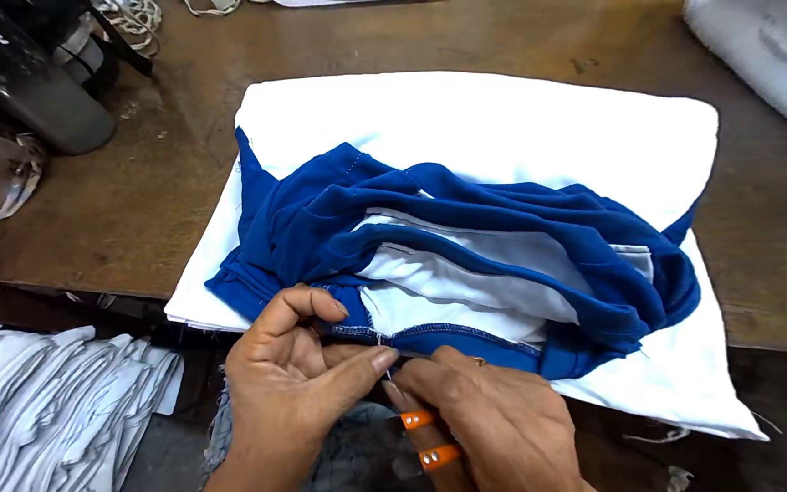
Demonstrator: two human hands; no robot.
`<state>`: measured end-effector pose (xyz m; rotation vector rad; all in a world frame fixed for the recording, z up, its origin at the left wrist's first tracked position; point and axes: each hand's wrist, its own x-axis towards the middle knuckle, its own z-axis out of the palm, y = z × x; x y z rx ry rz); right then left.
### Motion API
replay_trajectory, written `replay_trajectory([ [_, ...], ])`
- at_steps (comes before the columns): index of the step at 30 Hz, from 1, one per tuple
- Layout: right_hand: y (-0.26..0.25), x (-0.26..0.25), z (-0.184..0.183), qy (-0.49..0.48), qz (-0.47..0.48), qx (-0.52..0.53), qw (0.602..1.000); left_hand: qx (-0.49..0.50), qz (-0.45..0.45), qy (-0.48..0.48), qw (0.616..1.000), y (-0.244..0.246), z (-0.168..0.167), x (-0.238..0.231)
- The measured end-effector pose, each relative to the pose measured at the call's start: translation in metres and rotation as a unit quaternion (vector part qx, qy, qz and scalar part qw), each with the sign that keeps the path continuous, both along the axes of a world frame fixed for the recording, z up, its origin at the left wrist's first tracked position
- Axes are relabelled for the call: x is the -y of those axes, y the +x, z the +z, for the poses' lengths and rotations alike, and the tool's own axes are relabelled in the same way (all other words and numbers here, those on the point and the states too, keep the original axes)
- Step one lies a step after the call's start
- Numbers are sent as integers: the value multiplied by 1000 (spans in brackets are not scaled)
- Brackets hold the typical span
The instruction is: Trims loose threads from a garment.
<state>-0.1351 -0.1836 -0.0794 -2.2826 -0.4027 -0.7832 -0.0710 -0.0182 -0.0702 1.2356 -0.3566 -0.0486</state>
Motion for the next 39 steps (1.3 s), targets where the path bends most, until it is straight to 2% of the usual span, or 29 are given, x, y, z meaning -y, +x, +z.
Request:
replay_trajectory([
  [4, -9, 19, -1, -44, -80, -37, 995, -42, -6, 7, 999, -2, 5, -4],
  [8, -8, 33, -13, -108, -146, 20, 983, -82, -2, -5, 997, -5, 8, -4],
  [19, 8, 11, -20, -77, -131, 74, 986, -102, 5, -22, 995, -8, 8, -3],
  [28, 9, 9, -23, -86, -136, 88, 983, -139, 33, -7, 990, -11, 12, -1],
  [33, 11, 8, -23, -105, -147, 94, 979, -122, 29, 3, 992, -13, 11, 0],
  [36, 14, 13, -17, -61, -119, 66, 989, -116, 26, 14, 993, -13, 12, -1],
  [39, 13, 29, -7, 92, -52, 19, 994, -100, 13, 30, 994, -14, 17, -5],
])
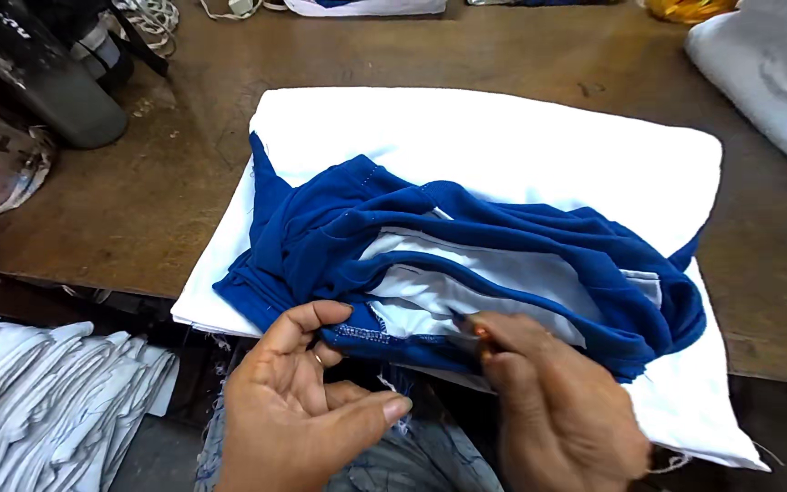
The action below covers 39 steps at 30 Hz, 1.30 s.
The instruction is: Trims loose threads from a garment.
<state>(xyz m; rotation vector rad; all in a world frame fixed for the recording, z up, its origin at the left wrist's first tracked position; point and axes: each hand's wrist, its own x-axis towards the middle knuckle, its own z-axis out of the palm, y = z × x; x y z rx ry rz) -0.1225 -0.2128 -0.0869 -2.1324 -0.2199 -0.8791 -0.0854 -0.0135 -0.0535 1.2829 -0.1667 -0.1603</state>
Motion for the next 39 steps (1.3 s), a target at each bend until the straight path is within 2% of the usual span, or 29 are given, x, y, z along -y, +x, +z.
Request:
replay_trajectory([
  [2, 0, 8, 2, 83, 50, -4, 995, 10, -14, 2, 1000, 0, 2, -3],
  [3, -2, 10, 2, 82, 64, -13, 994, 12, -25, -3, 1000, 0, 2, -4],
  [8, -5, 0, -10, -88, -25, 1, 996, 18, -69, -21, 997, 0, 6, -10],
  [12, -4, 2, -5, -50, -1, 2, 999, 6, -57, -48, 997, 1, 7, -9],
  [17, -10, 9, -2, -154, -60, 6, 986, -30, 20, -39, 999, 2, 8, 2],
  [20, -11, 7, -10, -187, -71, 26, 979, -45, 33, -20, 998, 3, 9, 4],
  [39, -3, -4, -12, -174, -53, 50, 982, -69, 29, 13, 997, 3, 12, 1],
])
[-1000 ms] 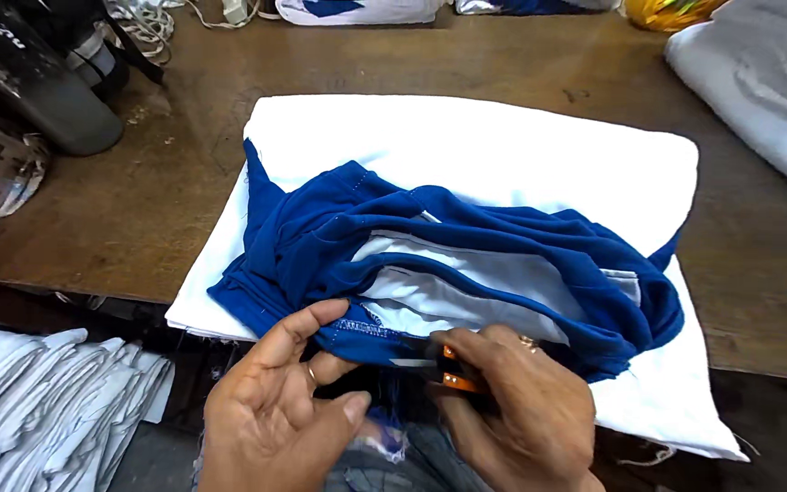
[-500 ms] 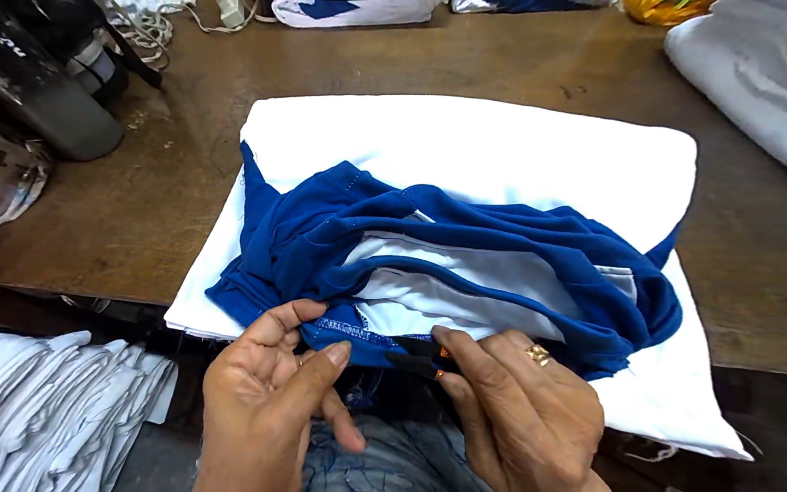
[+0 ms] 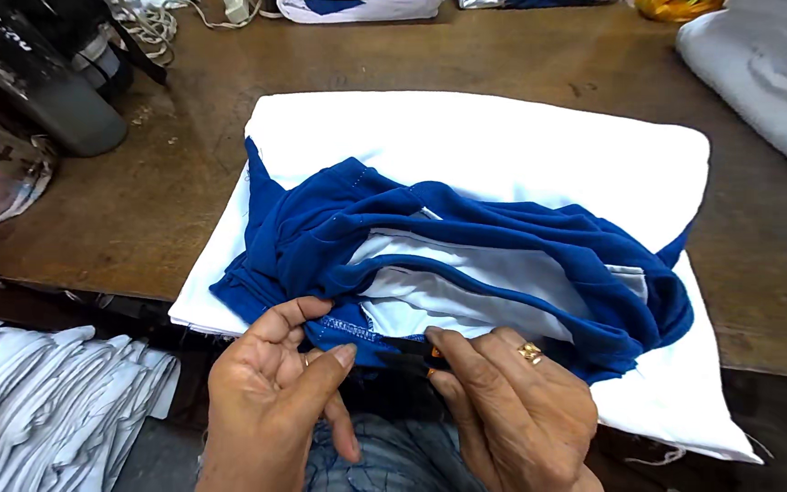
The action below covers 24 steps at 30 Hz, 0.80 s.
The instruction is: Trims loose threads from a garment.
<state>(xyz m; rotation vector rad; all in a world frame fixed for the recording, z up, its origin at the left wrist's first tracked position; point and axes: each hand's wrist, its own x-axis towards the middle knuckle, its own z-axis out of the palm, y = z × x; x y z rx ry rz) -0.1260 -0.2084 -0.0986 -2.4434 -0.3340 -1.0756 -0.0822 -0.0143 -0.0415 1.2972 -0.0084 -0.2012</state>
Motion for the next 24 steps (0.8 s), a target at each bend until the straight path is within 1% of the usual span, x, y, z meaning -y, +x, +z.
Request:
replay_trajectory([
  [6, 3, -3, -1, -8, 0, 14, 1000, -2, 3, -3, 1000, 1, -4, -1],
  [8, 1, 2, -1, -3, 40, 5, 999, 3, -4, -4, 1000, 0, -3, -2],
  [11, -7, 13, 5, 12, 140, -41, 989, 23, -29, -14, 999, 0, -1, -7],
  [12, -10, 16, 7, 20, 148, -58, 987, 28, -35, -12, 999, 0, -1, -8],
  [13, -11, 17, 8, 28, 134, -66, 988, 33, -40, -3, 999, 0, -1, -9],
  [15, -9, 15, 6, 31, 66, -50, 996, 51, -52, 17, 997, 0, -1, -9],
  [17, -2, 8, -1, 14, 5, -14, 1000, 99, -59, 49, 992, 1, -1, -8],
  [18, 0, 6, -2, 12, -6, -2, 1000, 142, -64, 84, 984, 3, -2, -9],
  [19, 2, 6, -3, 24, -3, 4, 1000, 205, -68, 134, 967, 7, -3, -11],
  [20, 3, 7, -1, 45, 12, -1, 999, 288, -69, 193, 936, 15, -5, -14],
  [22, 5, 12, 6, 99, 61, -23, 993, 439, -45, 311, 842, 32, -4, -20],
  [23, 5, 15, 9, 124, 84, -32, 988, 482, -38, 347, 804, 39, 0, -22],
  [24, 6, 18, 13, 147, 107, -40, 983, 510, -42, 368, 777, 46, 6, -23],
])
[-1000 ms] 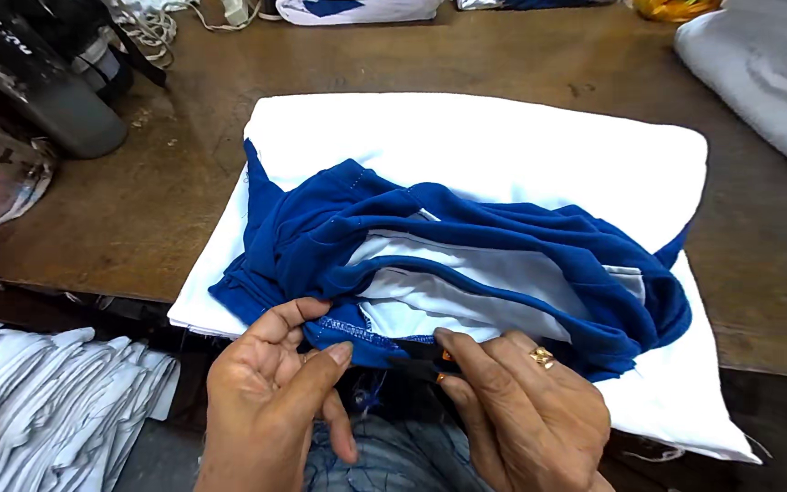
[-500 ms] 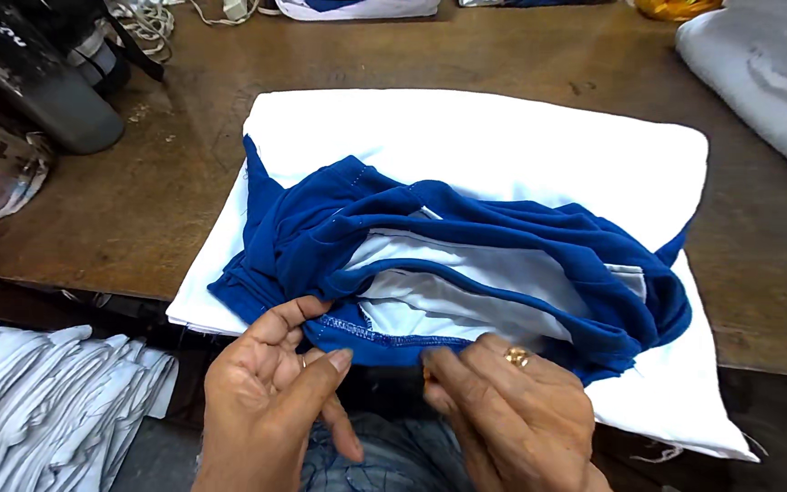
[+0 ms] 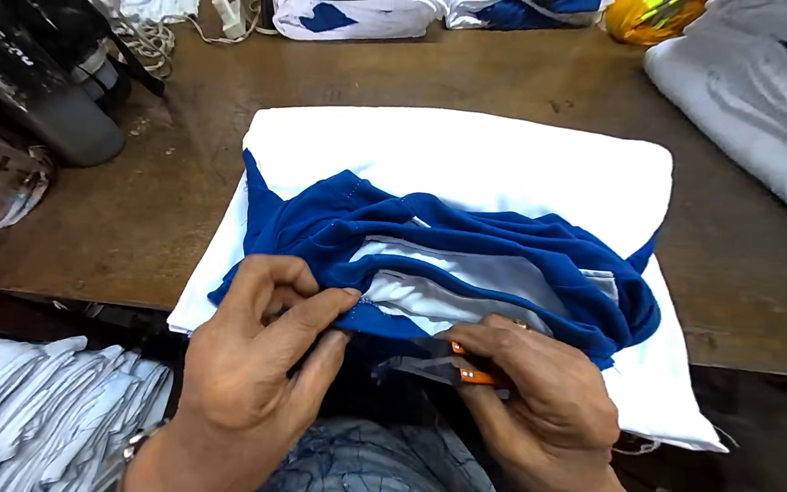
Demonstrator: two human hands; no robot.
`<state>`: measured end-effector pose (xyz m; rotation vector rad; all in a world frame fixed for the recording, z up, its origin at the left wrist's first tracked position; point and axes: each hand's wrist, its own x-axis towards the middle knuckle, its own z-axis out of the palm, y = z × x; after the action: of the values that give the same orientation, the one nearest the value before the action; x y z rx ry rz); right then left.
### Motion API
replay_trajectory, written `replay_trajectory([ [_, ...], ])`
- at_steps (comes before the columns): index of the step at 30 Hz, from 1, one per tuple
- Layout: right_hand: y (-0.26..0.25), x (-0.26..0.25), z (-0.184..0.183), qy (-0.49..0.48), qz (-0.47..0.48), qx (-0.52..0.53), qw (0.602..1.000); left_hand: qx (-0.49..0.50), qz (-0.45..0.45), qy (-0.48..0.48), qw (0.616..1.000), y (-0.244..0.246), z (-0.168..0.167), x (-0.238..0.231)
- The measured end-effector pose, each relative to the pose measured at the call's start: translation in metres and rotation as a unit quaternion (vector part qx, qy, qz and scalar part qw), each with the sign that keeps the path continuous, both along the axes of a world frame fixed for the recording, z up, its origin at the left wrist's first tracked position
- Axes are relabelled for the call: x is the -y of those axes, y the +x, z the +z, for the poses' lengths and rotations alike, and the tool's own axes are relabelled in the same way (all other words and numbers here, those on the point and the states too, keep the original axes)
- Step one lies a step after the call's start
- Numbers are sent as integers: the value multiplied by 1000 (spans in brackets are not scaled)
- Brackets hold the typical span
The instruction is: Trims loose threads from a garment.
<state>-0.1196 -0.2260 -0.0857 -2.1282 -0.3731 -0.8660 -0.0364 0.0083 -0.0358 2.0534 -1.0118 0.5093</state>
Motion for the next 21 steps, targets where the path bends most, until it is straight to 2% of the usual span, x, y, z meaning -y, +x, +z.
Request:
replay_trajectory([
  [5, 5, 7, 11, 62, 71, -19, 995, 72, -104, 38, 991, 22, 10, 7],
  [8, 6, 10, 14, 90, 90, -37, 991, 71, -139, 57, 986, 31, 12, 13],
  [10, 5, 12, 16, 114, 87, -68, 987, 4, -161, 58, 985, 37, 15, 12],
  [11, 5, 14, 18, 126, 74, -87, 985, -60, -178, 44, 981, 41, 18, 11],
  [13, 6, 13, 22, 155, 37, -127, 979, -202, -208, -3, 957, 50, 22, 8],
  [15, 10, 8, 23, 157, -2, -146, 977, -298, -220, -12, 929, 57, 28, 4],
  [18, 13, -1, 22, 121, -65, -114, 984, -363, -232, -5, 903, 66, 33, 1],
  [21, -4, -9, 26, 13, -109, -78, 991, -404, -224, -8, 887, 67, 36, -2],
])
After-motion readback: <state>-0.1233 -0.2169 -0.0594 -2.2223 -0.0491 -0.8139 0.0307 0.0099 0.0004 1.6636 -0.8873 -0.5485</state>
